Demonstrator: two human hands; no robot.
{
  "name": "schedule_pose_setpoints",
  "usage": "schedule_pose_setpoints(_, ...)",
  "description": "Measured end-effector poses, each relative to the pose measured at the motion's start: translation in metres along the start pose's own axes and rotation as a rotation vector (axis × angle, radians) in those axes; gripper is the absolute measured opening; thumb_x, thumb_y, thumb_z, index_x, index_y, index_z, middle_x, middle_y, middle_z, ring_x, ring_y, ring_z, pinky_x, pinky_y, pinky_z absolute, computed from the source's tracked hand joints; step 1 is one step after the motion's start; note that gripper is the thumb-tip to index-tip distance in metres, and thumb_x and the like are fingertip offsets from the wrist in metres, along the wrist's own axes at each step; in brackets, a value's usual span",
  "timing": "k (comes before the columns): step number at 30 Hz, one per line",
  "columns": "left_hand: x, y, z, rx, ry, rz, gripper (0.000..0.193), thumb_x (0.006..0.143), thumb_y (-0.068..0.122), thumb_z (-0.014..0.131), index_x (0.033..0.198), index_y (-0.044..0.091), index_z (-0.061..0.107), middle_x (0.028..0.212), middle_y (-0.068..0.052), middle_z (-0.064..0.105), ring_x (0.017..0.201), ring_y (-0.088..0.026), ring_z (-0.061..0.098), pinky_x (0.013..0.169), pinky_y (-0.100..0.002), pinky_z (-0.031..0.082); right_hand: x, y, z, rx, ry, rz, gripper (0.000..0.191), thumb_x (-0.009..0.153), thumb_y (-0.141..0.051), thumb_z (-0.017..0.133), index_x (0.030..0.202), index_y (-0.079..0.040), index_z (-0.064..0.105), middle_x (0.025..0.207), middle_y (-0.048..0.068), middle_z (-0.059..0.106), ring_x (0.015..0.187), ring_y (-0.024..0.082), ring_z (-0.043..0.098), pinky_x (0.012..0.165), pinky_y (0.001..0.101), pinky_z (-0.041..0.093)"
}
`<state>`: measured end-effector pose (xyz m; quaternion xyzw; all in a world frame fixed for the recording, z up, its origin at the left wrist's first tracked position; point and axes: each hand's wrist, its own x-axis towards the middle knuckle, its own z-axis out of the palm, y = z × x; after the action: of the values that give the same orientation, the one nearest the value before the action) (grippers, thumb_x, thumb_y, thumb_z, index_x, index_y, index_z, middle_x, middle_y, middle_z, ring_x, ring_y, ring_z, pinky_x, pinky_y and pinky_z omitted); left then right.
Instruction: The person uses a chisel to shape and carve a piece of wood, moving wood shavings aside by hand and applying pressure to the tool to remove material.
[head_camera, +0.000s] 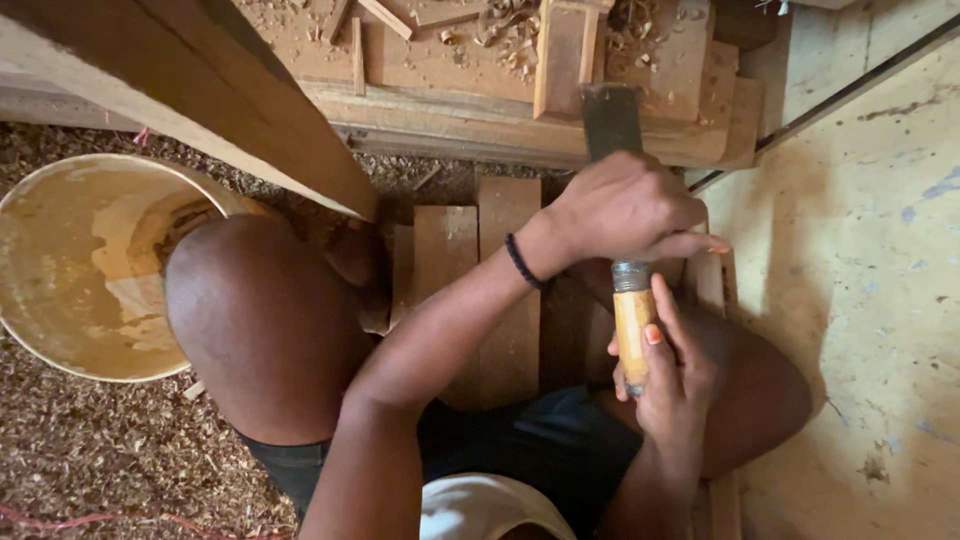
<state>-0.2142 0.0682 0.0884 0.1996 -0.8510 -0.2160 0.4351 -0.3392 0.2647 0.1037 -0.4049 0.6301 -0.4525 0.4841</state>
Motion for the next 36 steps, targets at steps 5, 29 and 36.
schedule_pose_setpoints(5, 0.000, 0.002, -0.002, 0.016, -0.011, -0.093, 0.050, 0.092, 0.051, 0.067, 0.060, 0.013, 0.067, 0.056, -0.009, 0.065, 0.050, -0.033, 0.064, 0.047, -0.045, 0.049, -0.001, -0.005, 0.002, -0.039, -0.017, 0.060, 0.056, 0.104, -0.029, 0.051, 0.156, -0.009, 0.046, 0.080, 0.013, 0.066, 0.048, 0.012, 0.053, 0.042, 0.0249, 0.045)
schedule_pose_setpoints(29, 0.013, -0.089, 0.002, -0.013, -0.051, -0.047, 0.018, 0.084, 0.031, 0.074, 0.074, 0.016, 0.072, 0.068, -0.010, 0.070, 0.064, -0.035, 0.069, 0.058, -0.049, 0.053, 0.057, -0.022, 0.057, -0.071, -0.016, 0.123, 0.060, 0.105, -0.026, 0.051, 0.163, -0.020, 0.036, 0.076, 0.006, 0.058, 0.049, 0.010, 0.049, 0.041, 0.0254, 0.045)
schedule_pose_setpoints(36, 0.022, -0.071, -0.008, 0.145, -0.082, -0.022, 0.024, 0.089, 0.037, 0.072, 0.080, 0.014, 0.072, 0.064, -0.011, 0.067, 0.057, -0.034, 0.067, 0.054, -0.048, 0.053, 0.058, -0.004, 0.050, 0.146, -0.024, 0.015, 0.059, 0.105, -0.028, 0.054, 0.161, -0.015, 0.041, 0.079, 0.009, 0.063, 0.047, 0.011, 0.050, 0.040, 0.0246, 0.043)
